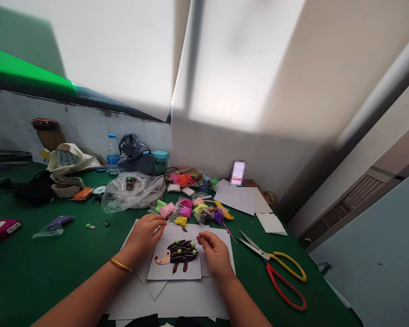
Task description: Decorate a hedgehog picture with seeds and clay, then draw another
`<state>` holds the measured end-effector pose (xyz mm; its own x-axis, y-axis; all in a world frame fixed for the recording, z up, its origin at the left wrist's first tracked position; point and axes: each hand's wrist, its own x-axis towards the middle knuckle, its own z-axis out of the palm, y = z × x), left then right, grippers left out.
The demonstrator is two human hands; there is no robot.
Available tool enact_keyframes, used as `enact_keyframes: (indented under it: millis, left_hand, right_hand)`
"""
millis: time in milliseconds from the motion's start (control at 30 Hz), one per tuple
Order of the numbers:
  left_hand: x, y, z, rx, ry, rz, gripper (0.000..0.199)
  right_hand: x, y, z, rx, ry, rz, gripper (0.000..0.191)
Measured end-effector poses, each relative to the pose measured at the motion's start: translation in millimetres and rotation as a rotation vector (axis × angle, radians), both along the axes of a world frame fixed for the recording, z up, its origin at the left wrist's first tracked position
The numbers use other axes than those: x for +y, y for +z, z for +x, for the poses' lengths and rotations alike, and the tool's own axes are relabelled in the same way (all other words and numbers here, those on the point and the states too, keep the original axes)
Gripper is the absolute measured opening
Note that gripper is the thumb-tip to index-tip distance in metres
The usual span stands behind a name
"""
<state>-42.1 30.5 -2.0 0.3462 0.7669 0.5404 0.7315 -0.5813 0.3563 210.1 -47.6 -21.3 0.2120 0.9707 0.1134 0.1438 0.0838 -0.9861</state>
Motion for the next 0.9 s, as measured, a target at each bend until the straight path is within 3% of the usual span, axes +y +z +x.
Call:
enact_keyframes:
  millis: [100, 267, 400, 533, 733, 900]
  left_hand:
    - [0.9, -0.7, -0.4, -0.011, -0.013, 0.018, 0.019]
    - [2.7, -3.4, -1.3, -0.005, -0.005, 0.012, 0.018]
    - [3.5, -4.5, -2.3, -0.005, -0.007, 0.001, 0.020]
    - [3.0, -3.2, -2.2, -0.010, -0.011, -0.020, 0.019]
    - [1.8, -0.9, -1.2, -0.030, -0.013, -0.039, 0.019]
    - [0.9, 0.2, -1.0, -0.015, -0.012, -0.050, 0.020]
  right_hand:
    - [-0.4, -0.7, 0.3, -0.059, -0.022, 0.010, 0.027]
    - [-1.6, 0.4, 4.8, -0.167, -0.062, 0.059, 0.026]
    - [1.0, -1.8, 5.4, -0.170, -0.062, 0.122, 0.032]
    - [1.4, -3.1, 3.2, -0.078, -0.093, 0.066, 0.040]
    - [-3.3, 1.3, 2.7, -0.175, -0.069, 0.053, 0.040]
    - [-3.1, 1.2, -0.2, -0.129, -0.058, 0.051, 0.045]
